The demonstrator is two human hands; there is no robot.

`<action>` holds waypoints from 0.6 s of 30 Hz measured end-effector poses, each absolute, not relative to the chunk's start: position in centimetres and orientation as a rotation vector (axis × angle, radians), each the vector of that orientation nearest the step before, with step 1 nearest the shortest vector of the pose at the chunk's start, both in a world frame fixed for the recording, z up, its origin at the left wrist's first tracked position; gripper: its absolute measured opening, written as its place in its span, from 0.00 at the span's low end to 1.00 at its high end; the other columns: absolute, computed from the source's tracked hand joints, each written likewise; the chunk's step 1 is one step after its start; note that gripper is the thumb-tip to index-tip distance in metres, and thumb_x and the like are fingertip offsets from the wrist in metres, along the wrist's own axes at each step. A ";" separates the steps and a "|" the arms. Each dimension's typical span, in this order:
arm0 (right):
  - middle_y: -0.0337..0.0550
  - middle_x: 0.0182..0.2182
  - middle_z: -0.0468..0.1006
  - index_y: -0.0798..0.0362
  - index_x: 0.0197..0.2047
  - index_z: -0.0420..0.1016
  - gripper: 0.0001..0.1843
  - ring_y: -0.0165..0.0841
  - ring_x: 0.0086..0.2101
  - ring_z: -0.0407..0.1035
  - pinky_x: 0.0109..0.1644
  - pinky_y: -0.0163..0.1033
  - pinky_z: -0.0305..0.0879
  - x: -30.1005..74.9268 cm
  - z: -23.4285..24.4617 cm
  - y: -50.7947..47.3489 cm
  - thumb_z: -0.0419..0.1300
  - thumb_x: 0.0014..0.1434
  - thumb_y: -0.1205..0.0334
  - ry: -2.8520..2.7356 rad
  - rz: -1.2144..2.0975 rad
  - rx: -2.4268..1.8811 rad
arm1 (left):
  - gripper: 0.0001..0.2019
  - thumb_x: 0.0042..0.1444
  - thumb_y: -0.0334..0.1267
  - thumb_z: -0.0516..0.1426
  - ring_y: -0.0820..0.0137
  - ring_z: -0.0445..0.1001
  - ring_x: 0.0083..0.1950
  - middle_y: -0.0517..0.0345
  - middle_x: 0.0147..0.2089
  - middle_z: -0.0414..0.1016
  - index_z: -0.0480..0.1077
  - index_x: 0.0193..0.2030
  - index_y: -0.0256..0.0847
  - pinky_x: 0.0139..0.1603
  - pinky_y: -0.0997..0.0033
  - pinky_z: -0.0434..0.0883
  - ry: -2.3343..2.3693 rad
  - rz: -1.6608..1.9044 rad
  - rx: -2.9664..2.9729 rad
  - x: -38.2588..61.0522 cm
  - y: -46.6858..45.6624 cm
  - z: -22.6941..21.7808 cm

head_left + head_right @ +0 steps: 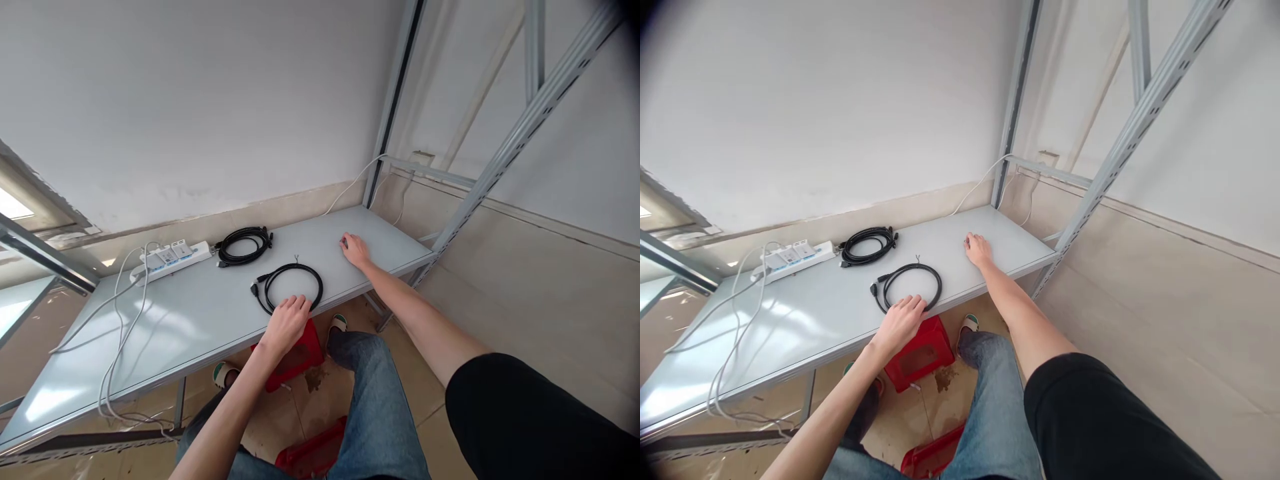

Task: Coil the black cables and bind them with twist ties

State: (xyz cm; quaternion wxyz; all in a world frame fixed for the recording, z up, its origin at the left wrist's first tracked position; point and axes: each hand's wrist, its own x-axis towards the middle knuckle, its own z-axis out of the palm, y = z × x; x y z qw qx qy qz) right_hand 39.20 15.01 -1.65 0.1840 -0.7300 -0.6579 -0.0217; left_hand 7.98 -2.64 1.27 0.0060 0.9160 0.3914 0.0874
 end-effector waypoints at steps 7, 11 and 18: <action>0.53 0.47 0.78 0.53 0.51 0.74 0.14 0.44 0.50 0.68 0.52 0.45 0.62 39.2 -1.8 15.2 0.48 0.74 0.61 -1.852 -0.044 -2.067 | 0.12 0.75 0.39 0.45 0.61 0.75 0.48 0.48 0.47 0.73 0.69 0.48 0.42 0.42 0.66 0.70 1.554 0.301 2.669 8.0 -0.7 1.1; 0.55 0.50 0.78 0.54 0.54 0.73 0.16 0.44 0.52 0.68 0.55 0.47 0.62 39.2 -1.7 15.1 0.46 0.73 0.63 -1.852 -0.028 -2.089 | 0.15 0.75 0.43 0.44 0.60 0.73 0.53 0.49 0.50 0.74 0.69 0.53 0.43 0.54 0.61 0.70 1.510 0.429 2.669 6.0 0.0 1.7; 0.59 0.50 0.77 0.58 0.55 0.72 0.17 0.45 0.51 0.68 0.55 0.46 0.62 38.7 -1.4 14.8 0.45 0.73 0.66 -1.839 -0.022 -2.108 | 0.16 0.73 0.52 0.48 0.59 0.72 0.56 0.48 0.59 0.70 0.67 0.52 0.43 0.57 0.59 0.67 1.234 0.325 2.778 -0.6 0.4 2.2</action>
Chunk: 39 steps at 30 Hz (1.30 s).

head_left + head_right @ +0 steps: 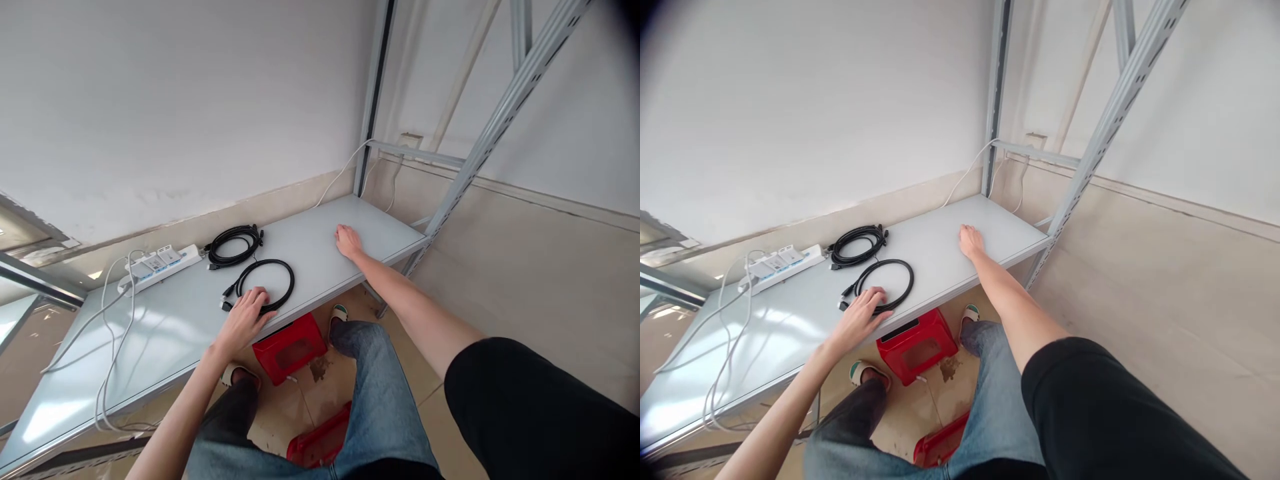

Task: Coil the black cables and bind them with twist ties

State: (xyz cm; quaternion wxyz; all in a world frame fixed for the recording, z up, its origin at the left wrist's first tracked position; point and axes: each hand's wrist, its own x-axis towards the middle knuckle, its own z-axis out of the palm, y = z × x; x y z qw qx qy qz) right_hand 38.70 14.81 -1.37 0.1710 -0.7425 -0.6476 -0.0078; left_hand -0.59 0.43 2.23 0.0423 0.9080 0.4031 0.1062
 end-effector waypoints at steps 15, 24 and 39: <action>0.53 0.39 0.75 0.51 0.35 0.69 0.11 0.44 0.43 0.67 0.49 0.47 0.63 35.3 -0.6 11.4 0.49 0.67 0.62 -2.044 -0.200 -1.497 | 0.11 0.74 0.43 0.48 0.57 0.69 0.50 0.49 0.47 0.75 0.67 0.45 0.42 0.52 0.56 0.63 1.484 0.476 2.759 1.8 1.7 0.4; 0.41 0.26 0.73 0.53 0.30 0.69 0.13 0.28 0.23 0.60 0.29 0.36 0.57 22.3 2.5 6.6 0.62 0.62 0.55 -1.344 1.262 -1.419 | 0.09 0.74 0.42 0.49 0.58 0.71 0.51 0.50 0.47 0.76 0.66 0.44 0.43 0.52 0.58 0.63 1.539 0.472 2.746 1.5 1.8 0.2; 0.43 0.24 0.77 0.57 0.28 0.79 0.12 0.31 0.29 0.68 0.32 0.34 0.55 19.4 8.1 8.2 0.61 0.62 0.67 -2.751 0.699 -1.453 | 0.10 0.75 0.41 0.46 0.59 0.72 0.48 0.49 0.44 0.76 0.66 0.45 0.42 0.49 0.60 0.63 1.509 0.547 2.764 1.6 1.9 -0.3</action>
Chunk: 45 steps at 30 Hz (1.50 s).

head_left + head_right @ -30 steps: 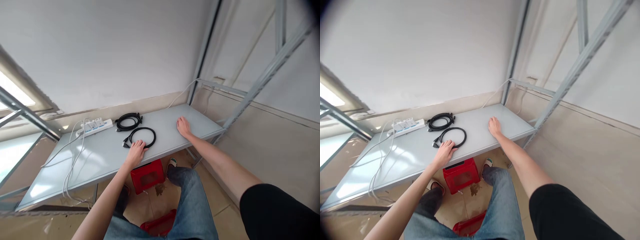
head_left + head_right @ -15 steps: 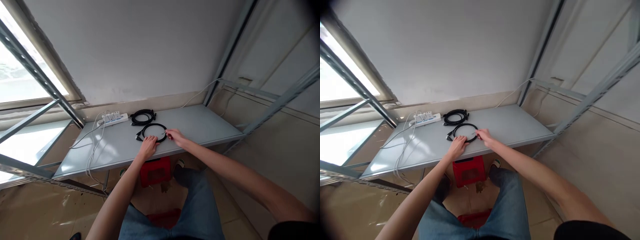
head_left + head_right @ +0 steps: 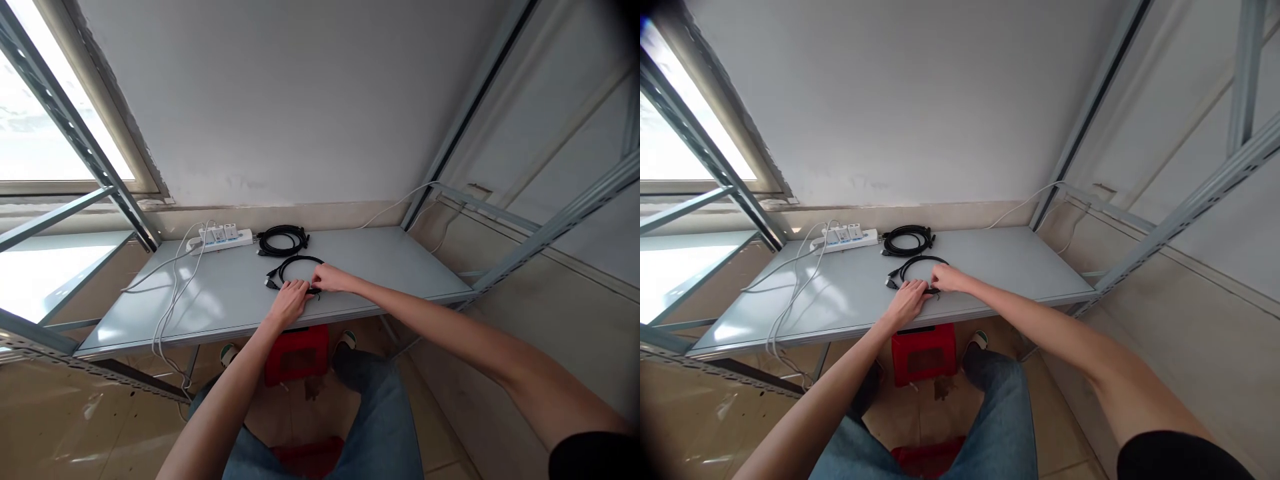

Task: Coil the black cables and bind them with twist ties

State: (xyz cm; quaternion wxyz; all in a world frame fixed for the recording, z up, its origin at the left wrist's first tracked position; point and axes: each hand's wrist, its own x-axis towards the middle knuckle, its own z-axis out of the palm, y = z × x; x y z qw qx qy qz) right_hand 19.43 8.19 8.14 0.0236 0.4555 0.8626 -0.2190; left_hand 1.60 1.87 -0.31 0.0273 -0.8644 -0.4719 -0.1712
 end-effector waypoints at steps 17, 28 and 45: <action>0.54 0.44 0.75 0.60 0.48 0.74 0.08 0.41 0.43 0.70 0.42 0.43 0.66 20.8 4.6 4.8 0.57 0.72 0.64 2.900 0.419 0.946 | 0.13 0.75 0.39 0.43 0.58 0.72 0.48 0.49 0.45 0.76 0.67 0.45 0.43 0.51 0.58 0.63 -1.461 -0.568 -2.616 1.6 1.7 -0.5; 0.52 0.36 0.76 0.60 0.40 0.78 0.18 0.38 0.37 0.67 0.42 0.43 0.61 21.5 4.1 6.0 0.47 0.70 0.78 2.942 0.827 0.564 | 0.13 0.75 0.40 0.43 0.59 0.74 0.46 0.49 0.43 0.76 0.66 0.45 0.43 0.50 0.59 0.62 -1.496 -0.557 -2.631 1.6 2.0 -0.8; 0.50 0.38 0.75 0.56 0.39 0.75 0.18 0.35 0.36 0.66 0.41 0.40 0.57 22.8 3.3 5.8 0.46 0.72 0.75 3.171 0.533 0.783 | 0.10 0.74 0.39 0.45 0.59 0.76 0.47 0.49 0.44 0.78 0.65 0.44 0.43 0.51 0.59 0.63 -1.556 -0.580 -2.651 1.6 2.0 -0.4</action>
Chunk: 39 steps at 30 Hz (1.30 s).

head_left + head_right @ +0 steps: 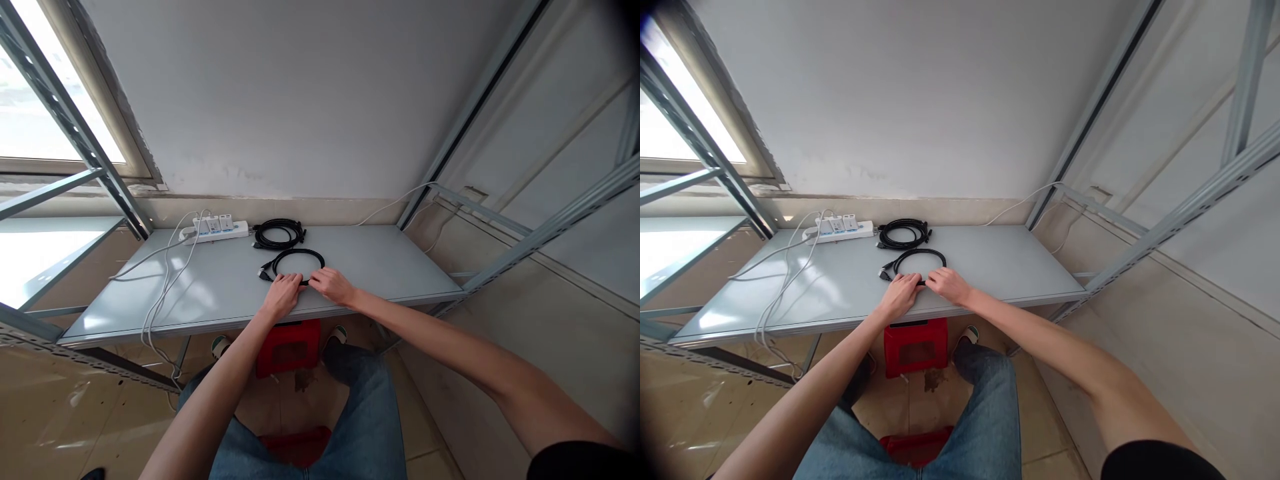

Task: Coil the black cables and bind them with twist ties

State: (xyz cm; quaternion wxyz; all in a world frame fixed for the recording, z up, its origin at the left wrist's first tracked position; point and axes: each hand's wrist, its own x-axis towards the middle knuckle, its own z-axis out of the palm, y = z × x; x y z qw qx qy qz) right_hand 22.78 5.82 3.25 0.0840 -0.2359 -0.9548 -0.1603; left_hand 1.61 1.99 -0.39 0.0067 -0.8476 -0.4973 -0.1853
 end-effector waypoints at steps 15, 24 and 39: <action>0.45 0.40 0.77 0.51 0.48 0.67 0.11 0.36 0.35 0.72 0.37 0.37 0.60 20.9 3.5 3.7 0.52 0.67 0.75 -2.629 0.221 -1.282 | 0.12 0.74 0.41 0.45 0.58 0.76 0.46 0.49 0.43 0.79 0.66 0.44 0.42 0.51 0.58 0.63 -1.595 -0.558 -2.663 1.6 2.1 -0.1; 0.38 0.31 0.74 0.48 0.40 0.64 0.04 0.35 0.33 0.70 0.42 0.38 0.65 20.1 1.3 3.1 0.50 0.67 0.66 -2.003 0.822 -1.387 | 0.15 0.74 0.39 0.45 0.59 0.75 0.49 0.50 0.46 0.79 0.67 0.60 0.43 0.52 0.59 0.61 -1.543 -0.544 -2.666 1.5 2.1 -0.4; 0.52 0.45 0.78 0.57 0.55 0.69 0.15 0.39 0.44 0.75 0.42 0.38 0.67 21.4 3.0 3.0 0.51 0.68 0.78 -2.850 -0.194 -1.260 | 0.19 0.75 0.40 0.42 0.59 0.74 0.46 0.49 0.43 0.76 0.73 0.57 0.42 0.50 0.58 0.60 -1.482 -0.488 -2.665 1.6 2.2 -0.5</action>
